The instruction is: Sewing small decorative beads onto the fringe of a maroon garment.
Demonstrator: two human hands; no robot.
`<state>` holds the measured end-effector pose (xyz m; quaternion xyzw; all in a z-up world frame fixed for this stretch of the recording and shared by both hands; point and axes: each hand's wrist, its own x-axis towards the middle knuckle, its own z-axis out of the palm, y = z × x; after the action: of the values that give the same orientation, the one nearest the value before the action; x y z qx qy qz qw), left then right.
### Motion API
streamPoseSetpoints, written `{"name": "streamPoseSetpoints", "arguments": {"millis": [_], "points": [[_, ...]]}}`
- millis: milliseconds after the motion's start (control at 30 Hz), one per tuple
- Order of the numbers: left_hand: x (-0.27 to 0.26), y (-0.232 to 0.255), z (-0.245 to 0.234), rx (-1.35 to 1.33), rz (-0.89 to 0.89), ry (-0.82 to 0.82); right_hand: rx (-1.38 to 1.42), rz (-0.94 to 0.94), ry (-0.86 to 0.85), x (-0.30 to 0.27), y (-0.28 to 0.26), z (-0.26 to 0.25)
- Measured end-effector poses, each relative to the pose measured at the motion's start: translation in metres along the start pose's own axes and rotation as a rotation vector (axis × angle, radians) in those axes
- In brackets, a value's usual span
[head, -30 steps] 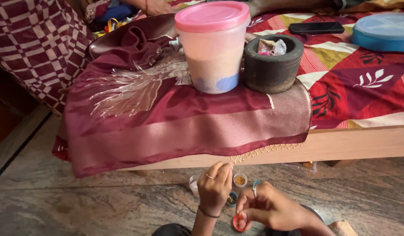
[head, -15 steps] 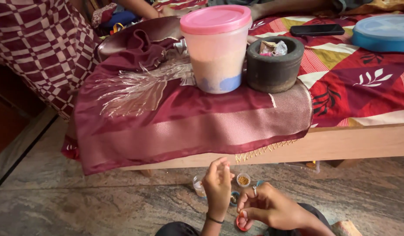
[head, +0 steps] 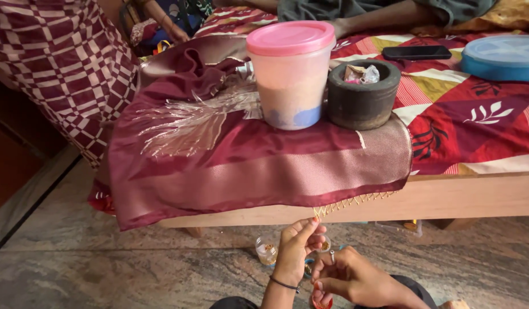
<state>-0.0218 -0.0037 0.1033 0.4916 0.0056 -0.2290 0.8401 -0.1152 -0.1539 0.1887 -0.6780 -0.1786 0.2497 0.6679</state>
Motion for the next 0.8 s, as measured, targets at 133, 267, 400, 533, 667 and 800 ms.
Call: {"name": "streamPoseSetpoints", "arguments": {"millis": [133, 267, 400, 533, 667, 800], "points": [[0.002, 0.004, 0.001, -0.03, 0.007, -0.025, -0.07, 0.039, 0.033, -0.002, -0.004, 0.002], [0.009, -0.003, -0.006, -0.046, 0.018, -0.033, 0.008, 0.071, 0.068, -0.002, -0.007, 0.004], [0.006, 0.001, -0.007, -0.044, 0.01, 0.02, -0.01, 0.082, 0.061, 0.0, -0.01, 0.004], [0.004, 0.0, -0.01, -0.009, 0.023, 0.04, -0.136, 0.041, 0.111, 0.005, -0.005, -0.002], [-0.003, 0.004, -0.009, 0.051, 0.118, 0.022, -0.019, 0.017, 0.129, 0.009, 0.008, -0.008], [-0.006, 0.006, -0.009, 0.12, 0.206, 0.008, 0.038, -0.02, 0.17, 0.01, 0.016, -0.011]]}}
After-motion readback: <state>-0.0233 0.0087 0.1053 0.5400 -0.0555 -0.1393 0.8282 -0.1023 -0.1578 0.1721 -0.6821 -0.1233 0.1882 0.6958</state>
